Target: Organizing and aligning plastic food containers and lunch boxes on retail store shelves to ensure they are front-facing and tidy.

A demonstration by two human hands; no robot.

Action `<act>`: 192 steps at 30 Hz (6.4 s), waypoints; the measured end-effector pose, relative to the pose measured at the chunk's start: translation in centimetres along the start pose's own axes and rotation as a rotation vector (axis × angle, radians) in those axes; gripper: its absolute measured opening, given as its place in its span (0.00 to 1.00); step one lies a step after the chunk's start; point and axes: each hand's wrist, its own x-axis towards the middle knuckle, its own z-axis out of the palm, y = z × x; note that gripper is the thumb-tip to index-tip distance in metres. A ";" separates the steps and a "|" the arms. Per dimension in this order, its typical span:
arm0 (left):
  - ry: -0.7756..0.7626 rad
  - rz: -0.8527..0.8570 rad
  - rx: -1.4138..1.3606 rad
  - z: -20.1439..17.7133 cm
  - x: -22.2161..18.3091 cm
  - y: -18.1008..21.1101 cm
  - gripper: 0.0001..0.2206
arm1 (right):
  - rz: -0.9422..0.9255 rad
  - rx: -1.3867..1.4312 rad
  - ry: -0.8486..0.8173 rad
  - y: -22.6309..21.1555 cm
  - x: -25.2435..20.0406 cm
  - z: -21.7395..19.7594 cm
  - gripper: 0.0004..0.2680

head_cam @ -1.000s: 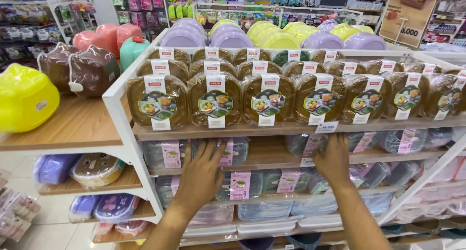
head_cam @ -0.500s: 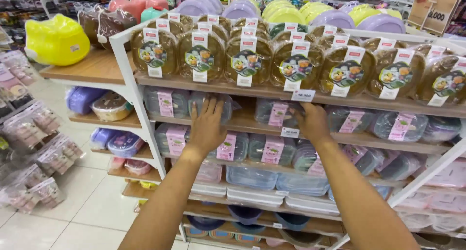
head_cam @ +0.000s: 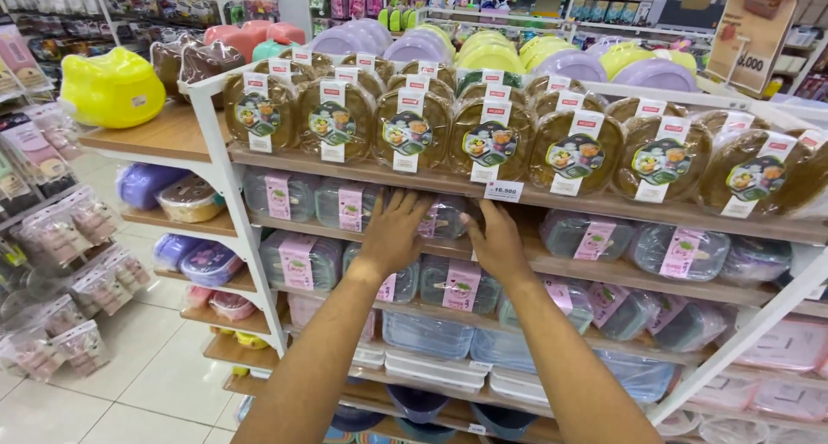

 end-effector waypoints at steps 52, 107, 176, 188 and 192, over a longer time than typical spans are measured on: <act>0.104 -0.025 0.063 4.2 5.1 17.5 0.26 | 0.008 -0.494 0.066 27.2 -7.6 -27.3 0.32; -0.022 -0.006 -0.037 6.5 10.2 26.5 0.24 | -0.150 -0.424 0.034 25.2 -7.3 -25.9 0.12; -0.040 0.211 -0.214 7.2 12.8 32.6 0.25 | 0.737 -0.101 0.473 29.2 -1.4 -26.7 0.17; 0.069 0.179 -0.184 14.6 14.1 33.4 0.19 | 0.633 -0.279 0.399 29.4 -6.2 -26.2 0.19; 0.122 0.207 -0.157 14.2 14.1 33.6 0.17 | 0.527 -0.326 0.543 24.4 -7.6 -26.9 0.20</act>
